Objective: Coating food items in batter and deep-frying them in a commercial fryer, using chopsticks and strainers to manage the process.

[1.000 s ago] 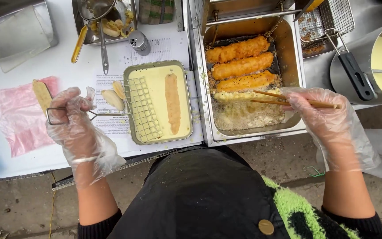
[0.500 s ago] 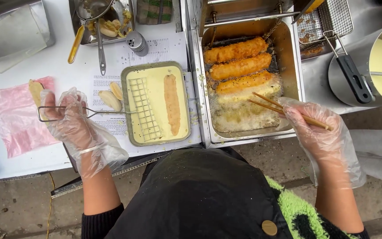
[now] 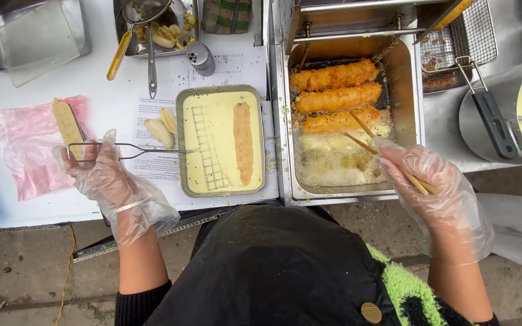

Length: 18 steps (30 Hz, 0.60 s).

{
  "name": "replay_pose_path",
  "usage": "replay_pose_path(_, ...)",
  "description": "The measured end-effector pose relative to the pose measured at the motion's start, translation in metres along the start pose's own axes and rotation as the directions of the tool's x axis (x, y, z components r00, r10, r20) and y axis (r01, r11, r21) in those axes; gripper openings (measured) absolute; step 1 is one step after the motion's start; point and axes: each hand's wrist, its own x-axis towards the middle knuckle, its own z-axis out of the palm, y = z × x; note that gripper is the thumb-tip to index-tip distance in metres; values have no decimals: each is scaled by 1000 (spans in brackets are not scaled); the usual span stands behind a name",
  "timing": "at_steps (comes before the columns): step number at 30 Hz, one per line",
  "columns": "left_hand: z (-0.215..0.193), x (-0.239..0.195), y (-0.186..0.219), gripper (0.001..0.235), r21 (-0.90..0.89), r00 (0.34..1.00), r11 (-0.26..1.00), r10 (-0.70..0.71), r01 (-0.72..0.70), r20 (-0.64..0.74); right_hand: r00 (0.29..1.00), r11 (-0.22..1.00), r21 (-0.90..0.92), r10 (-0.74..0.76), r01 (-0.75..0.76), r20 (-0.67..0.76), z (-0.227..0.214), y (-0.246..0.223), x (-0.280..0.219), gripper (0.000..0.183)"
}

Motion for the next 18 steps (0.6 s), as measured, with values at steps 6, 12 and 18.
replay_pose_path(6, -11, -14, 23, 91, -317, 982, 932, -189, 174, -15, 825, -353, -814, -166, 462, 541, -27, 5, 30, 36)
replay_pose_path(12, -15, -28, 23, 94, -262, 978, 952, -188, 159, -90, 567, -982, -145, -50, 123, 822, -31, 5, 46, 32)
replay_pose_path(18, -24, -35, 35, 82, -19, 993, 999, -49, 47, -104, 747, -233, -875, -456, 425, 484, 31, -17, 19, 13)
